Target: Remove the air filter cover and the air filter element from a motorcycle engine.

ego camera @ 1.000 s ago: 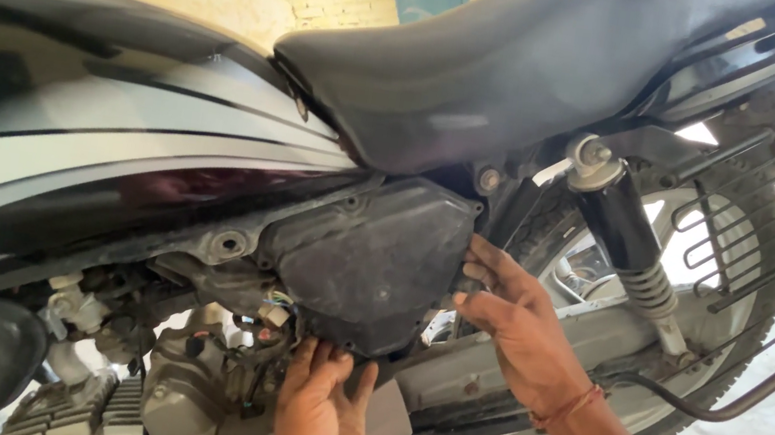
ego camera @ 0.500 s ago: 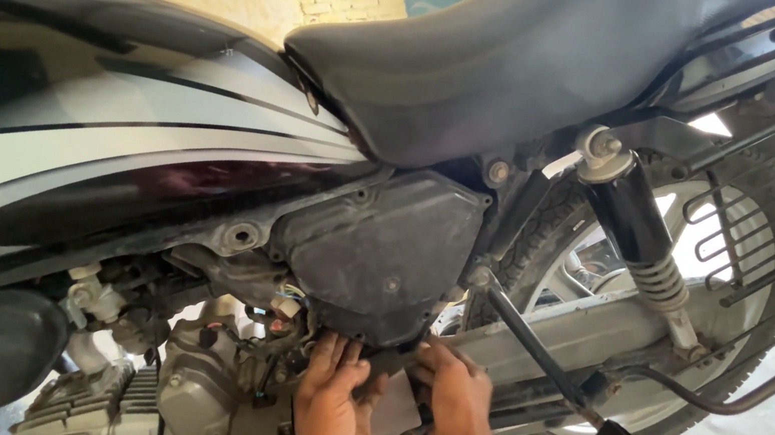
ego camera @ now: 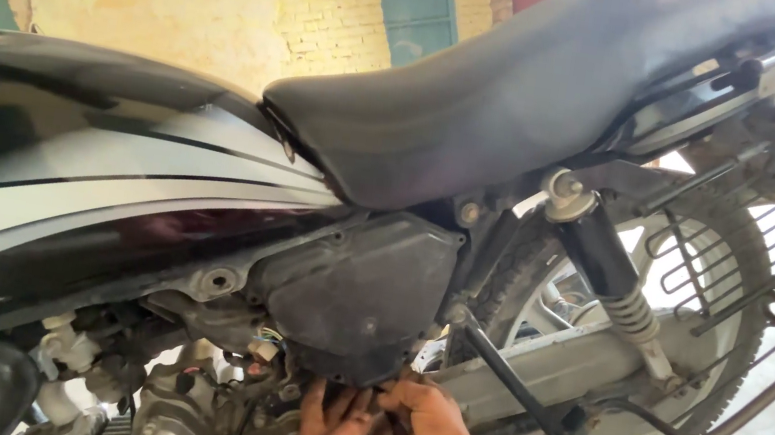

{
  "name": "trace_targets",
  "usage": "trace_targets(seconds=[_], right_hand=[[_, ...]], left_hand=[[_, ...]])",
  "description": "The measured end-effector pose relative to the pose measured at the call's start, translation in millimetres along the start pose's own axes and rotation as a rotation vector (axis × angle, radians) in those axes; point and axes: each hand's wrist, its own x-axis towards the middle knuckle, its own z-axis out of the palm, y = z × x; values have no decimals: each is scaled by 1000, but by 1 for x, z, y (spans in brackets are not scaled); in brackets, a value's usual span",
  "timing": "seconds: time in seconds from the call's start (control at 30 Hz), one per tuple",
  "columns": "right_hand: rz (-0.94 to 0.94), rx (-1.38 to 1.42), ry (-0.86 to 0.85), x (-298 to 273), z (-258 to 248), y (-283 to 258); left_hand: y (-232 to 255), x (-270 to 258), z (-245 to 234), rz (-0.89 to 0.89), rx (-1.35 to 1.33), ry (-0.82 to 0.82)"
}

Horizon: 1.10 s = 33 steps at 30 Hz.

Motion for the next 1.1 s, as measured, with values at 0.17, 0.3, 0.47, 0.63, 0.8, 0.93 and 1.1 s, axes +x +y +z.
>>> trace_targets(seconds=[0.17,0.3,0.47,0.63,0.8,0.93,1.1], right_hand=[[-24,-67,-193,-18,8,-6],[-97,1,-259,-10,0,-1],[-78,-5,-289,-18,3,-6],[-140,21,-356,-11,2,-6],[-22,-61,-213,7,-6,-6],[-25,-48,-204,24,-24,4],[-21,-34,-155,28,-19,12]], left_hand=[[23,-11,5,-109,24,79],[27,6,-28,-128,-17,-129],[20,21,-61,-294,39,-407],[-13,43,-82,-79,149,-184],[-49,82,-119,-20,273,-78],[-54,90,-131,22,367,17],[77,-26,78,594,1522,-87]])
